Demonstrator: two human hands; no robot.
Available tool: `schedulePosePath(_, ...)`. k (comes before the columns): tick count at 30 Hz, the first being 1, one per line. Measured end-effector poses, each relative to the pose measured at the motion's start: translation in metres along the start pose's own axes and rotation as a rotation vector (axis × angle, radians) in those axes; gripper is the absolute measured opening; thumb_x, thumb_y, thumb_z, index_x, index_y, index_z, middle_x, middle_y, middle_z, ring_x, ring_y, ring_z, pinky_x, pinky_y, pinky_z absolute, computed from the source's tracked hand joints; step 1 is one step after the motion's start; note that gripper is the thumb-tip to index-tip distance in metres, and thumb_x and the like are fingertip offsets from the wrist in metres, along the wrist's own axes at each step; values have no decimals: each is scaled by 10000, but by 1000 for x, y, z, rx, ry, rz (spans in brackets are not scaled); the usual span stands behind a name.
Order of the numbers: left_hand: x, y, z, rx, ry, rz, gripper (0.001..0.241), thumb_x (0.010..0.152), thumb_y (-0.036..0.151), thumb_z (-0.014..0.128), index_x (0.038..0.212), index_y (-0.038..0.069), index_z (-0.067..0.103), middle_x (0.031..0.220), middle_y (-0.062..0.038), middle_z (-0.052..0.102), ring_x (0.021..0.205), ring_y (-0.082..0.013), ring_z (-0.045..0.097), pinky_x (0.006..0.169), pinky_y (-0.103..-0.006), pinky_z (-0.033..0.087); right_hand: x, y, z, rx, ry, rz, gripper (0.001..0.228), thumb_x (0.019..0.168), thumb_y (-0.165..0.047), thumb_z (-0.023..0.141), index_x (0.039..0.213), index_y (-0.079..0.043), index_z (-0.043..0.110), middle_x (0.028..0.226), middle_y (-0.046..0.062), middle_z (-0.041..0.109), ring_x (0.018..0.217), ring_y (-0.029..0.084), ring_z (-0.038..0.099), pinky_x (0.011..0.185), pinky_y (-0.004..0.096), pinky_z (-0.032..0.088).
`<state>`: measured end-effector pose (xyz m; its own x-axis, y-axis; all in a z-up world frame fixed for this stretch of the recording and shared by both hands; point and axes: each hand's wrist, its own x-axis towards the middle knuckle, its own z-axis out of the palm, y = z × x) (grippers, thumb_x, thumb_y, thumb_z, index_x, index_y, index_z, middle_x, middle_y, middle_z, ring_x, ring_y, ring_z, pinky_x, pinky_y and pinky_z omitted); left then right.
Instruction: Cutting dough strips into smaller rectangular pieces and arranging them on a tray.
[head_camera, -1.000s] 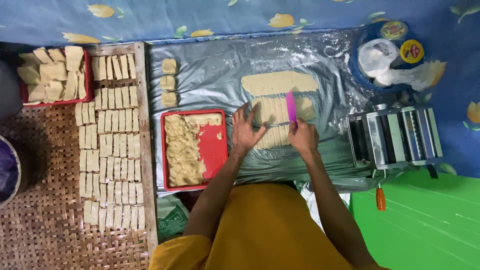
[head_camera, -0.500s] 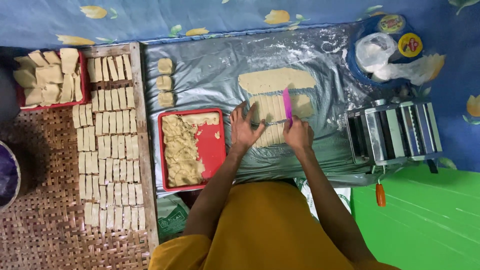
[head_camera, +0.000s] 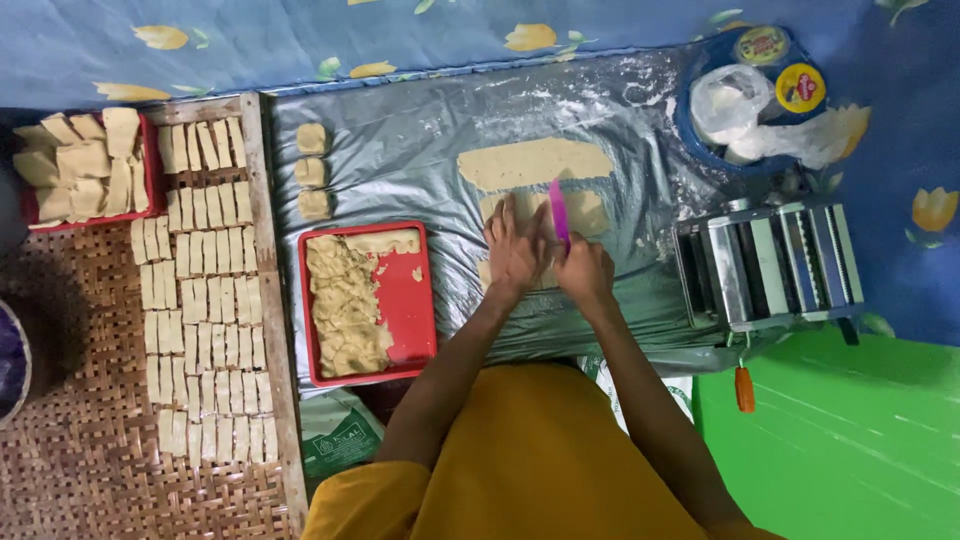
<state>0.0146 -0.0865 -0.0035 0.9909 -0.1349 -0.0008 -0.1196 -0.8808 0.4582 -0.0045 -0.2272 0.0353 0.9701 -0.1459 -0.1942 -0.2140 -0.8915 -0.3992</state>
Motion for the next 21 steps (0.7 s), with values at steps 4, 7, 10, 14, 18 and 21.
schedulePosePath(4, 3, 8, -9, 41, -46, -35, 571, 934, 380, 582, 1498, 353, 499, 1640, -229, 242, 1543, -400, 161, 1189, -561, 200, 8, 0, 1, -39, -87, 43, 300, 962, -370, 513, 1006, -135, 693, 844, 209, 745, 839, 449, 753, 737, 573, 600)
schedulePosePath(7, -1, 11, 5, 66, -28, -41, 595, 918, 400, 593, 1502, 367, 484, 1635, -232, 238, 1541, -403, 151, 1189, -566, 197, 4, 0, -3, -34, -104, 26, 324, 983, -350, 502, 1054, -101, 696, 900, 231, 746, 861, 462, 750, 741, 567, 602)
schedulePosePath(10, -4, 14, 10, 89, 28, -41, 600, 896, 416, 612, 1483, 361, 504, 1612, -236, 271, 1528, -402, 185, 1179, -566, 215, -5, -3, -7, 30, -104, 43, 355, 992, -345, 527, 1092, -49, 697, 962, 285, 728, 887, 517, 724, 744, 612, 579)
schedulePosePath(14, -3, 16, 12, 87, 42, -57, 584, 899, 426, 608, 1473, 358, 521, 1617, -222, 258, 1525, -396, 186, 1181, -560, 225, -19, -22, -42, 91, -216, 35, 359, 992, -278, 478, 986, 2, 702, 932, 303, 715, 846, 540, 715, 695, 607, 580)
schedulePosePath(18, 0, 18, 13, 100, 50, -63, 595, 898, 407, 617, 1481, 343, 519, 1608, -237, 262, 1522, -407, 184, 1179, -568, 219, -20, 6, -24, 175, -237, 34, 316, 955, -341, 545, 869, -66, 672, 823, 235, 726, 773, 491, 729, 602, 574, 570)
schedulePosePath(21, -6, 18, 17, 87, 88, -63, 594, 884, 400, 628, 1468, 335, 538, 1586, -249, 306, 1521, -407, 199, 1177, -563, 218, -35, 14, -22, 24, -248, 13, 335, 977, -280, 492, 890, -16, 679, 860, 257, 731, 774, 477, 742, 606, 557, 588)
